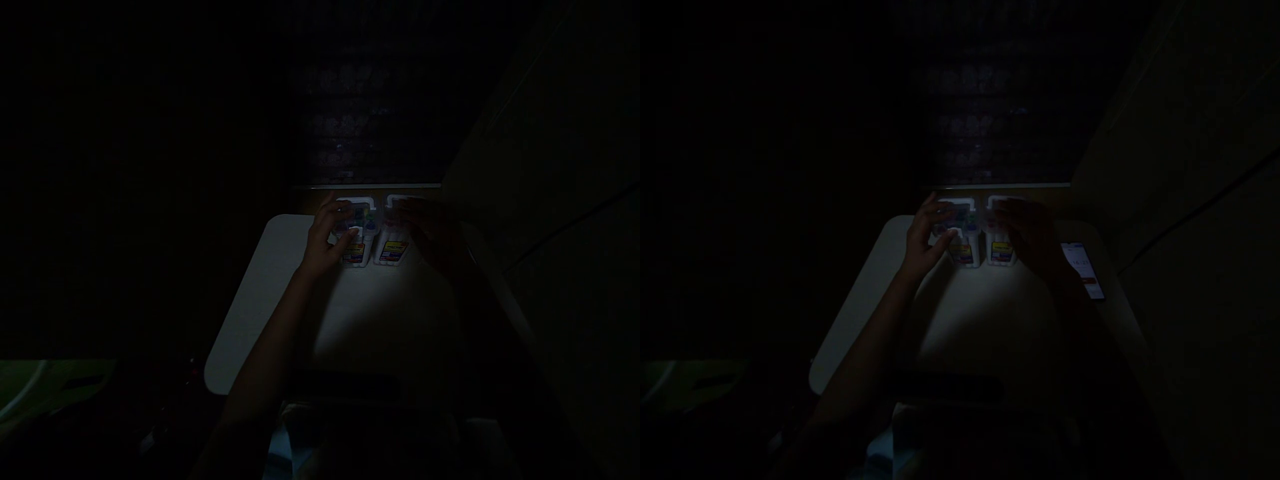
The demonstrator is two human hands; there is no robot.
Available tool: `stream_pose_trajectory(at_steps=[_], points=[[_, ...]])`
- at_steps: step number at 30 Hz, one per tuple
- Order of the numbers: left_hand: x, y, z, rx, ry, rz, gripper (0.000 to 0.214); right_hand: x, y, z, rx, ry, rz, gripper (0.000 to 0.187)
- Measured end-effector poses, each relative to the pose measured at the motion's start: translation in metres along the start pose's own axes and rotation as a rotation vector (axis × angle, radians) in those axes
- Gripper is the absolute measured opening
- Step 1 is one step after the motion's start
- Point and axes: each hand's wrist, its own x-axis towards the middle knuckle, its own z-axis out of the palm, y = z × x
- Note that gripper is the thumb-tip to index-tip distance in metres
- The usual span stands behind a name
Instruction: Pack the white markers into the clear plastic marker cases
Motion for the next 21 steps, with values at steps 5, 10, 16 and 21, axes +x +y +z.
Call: stream_pose_trajectory(at_steps=[5,10,16,21], points=[[-0.009,-0.01,0.01,-0.117,-0.019,-0.089,0.073,0.0,0.0,0.0,0.014,-0.024,0.029,0.034],[-0.048,-0.028,0.034,-0.499,-0.091,-0.414,0.112,-0.001,-0.001,-0.001,0.008,-0.033,0.032,0.034],[-0.08,-0.048,0.047,-0.593,-0.178,-0.65,0.088,0.0,-0.015,-0.006,-0.117,-0.019,0.047,0.032],[-0.077,-0.046,0.044,-0.564,-0.185,-0.638,0.08,0.017,-0.039,-0.007,-0.145,-0.105,0.003,0.031]])
